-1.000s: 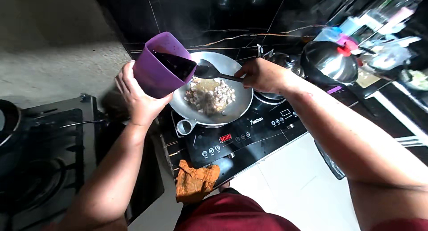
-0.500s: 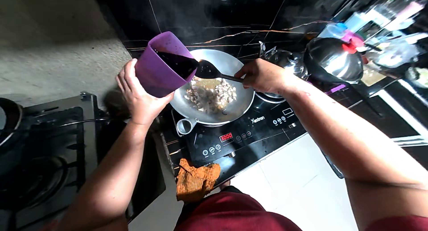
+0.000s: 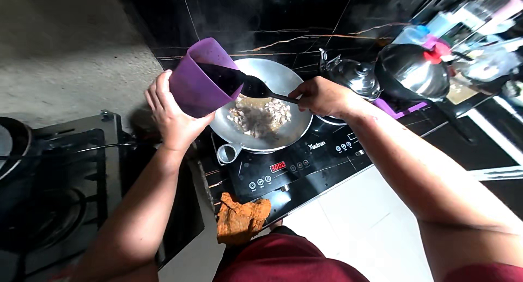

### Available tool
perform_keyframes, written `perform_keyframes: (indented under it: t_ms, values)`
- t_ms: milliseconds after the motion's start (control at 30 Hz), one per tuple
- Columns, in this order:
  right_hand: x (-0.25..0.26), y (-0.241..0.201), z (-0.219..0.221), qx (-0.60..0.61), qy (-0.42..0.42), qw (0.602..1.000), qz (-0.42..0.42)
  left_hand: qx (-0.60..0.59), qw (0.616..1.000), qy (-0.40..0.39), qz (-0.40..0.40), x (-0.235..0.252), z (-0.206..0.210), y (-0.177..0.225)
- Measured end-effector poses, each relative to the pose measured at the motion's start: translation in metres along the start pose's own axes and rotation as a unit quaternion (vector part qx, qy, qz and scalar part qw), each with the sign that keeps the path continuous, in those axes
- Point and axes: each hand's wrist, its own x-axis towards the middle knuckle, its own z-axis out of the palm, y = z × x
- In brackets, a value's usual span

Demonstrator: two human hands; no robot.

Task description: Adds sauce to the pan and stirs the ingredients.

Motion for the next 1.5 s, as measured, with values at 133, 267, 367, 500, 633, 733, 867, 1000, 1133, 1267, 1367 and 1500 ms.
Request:
perform_keyframes:
  t_ms: [133, 267, 367, 500, 633, 733, 867, 1000, 1133, 1267, 1367, 1500]
  values:
    - [0.000, 0.004, 0.000, 0.015, 0.000, 1.000, 0.004, -0.001, 1.000, 0.008, 0.004, 0.001, 0.001, 0.001]
    - [-0.001, 0.011, 0.002, 0.063, -0.006, 0.998, 0.016, -0.018, 1.000, 0.003, -0.019, 0.004, 0.002, 0.003]
    - [0.003, 0.020, 0.003, 0.013, 0.011, 1.000, 0.015, -0.039, 0.999, 0.005, -0.026, 0.006, 0.003, 0.004]
    - [0.004, 0.025, 0.008, -0.183, 0.082, 0.980, 0.008, -0.044, 0.999, 0.008, -0.022, 0.010, 0.001, 0.007]
    - [-0.004, 0.019, 0.013, -0.288, 0.142, 0.946, 0.042, -0.044, 0.999, 0.005, -0.025, 0.012, -0.001, 0.010]
    - [-0.008, 0.016, 0.009, -0.275, 0.138, 0.950, 0.055, -0.049, 0.999, 0.006, -0.018, 0.012, 0.000, 0.010]
    - [-0.011, 0.020, -0.004, -0.167, 0.094, 0.981, 0.022, -0.046, 0.999, -0.004, -0.018, 0.010, -0.001, 0.011]
    - [-0.019, 0.013, -0.013, -0.090, 0.057, 0.994, -0.007, -0.044, 0.999, -0.008, -0.004, 0.008, -0.001, 0.012]
    - [-0.023, 0.006, -0.017, -0.060, 0.042, 0.997, -0.008, -0.037, 0.999, -0.008, 0.007, 0.006, 0.000, 0.012]
    - [-0.027, 0.000, -0.019, -0.059, 0.041, 0.997, -0.001, -0.023, 1.000, -0.005, 0.014, 0.005, -0.002, 0.016]
    - [-0.027, 0.002, -0.019, -0.059, 0.041, 0.997, -0.006, -0.017, 1.000, -0.007, 0.015, 0.004, -0.002, 0.017]
    - [-0.028, 0.004, -0.018, -0.055, 0.040, 0.998, -0.006, -0.006, 1.000, -0.014, 0.014, 0.003, -0.004, 0.020]
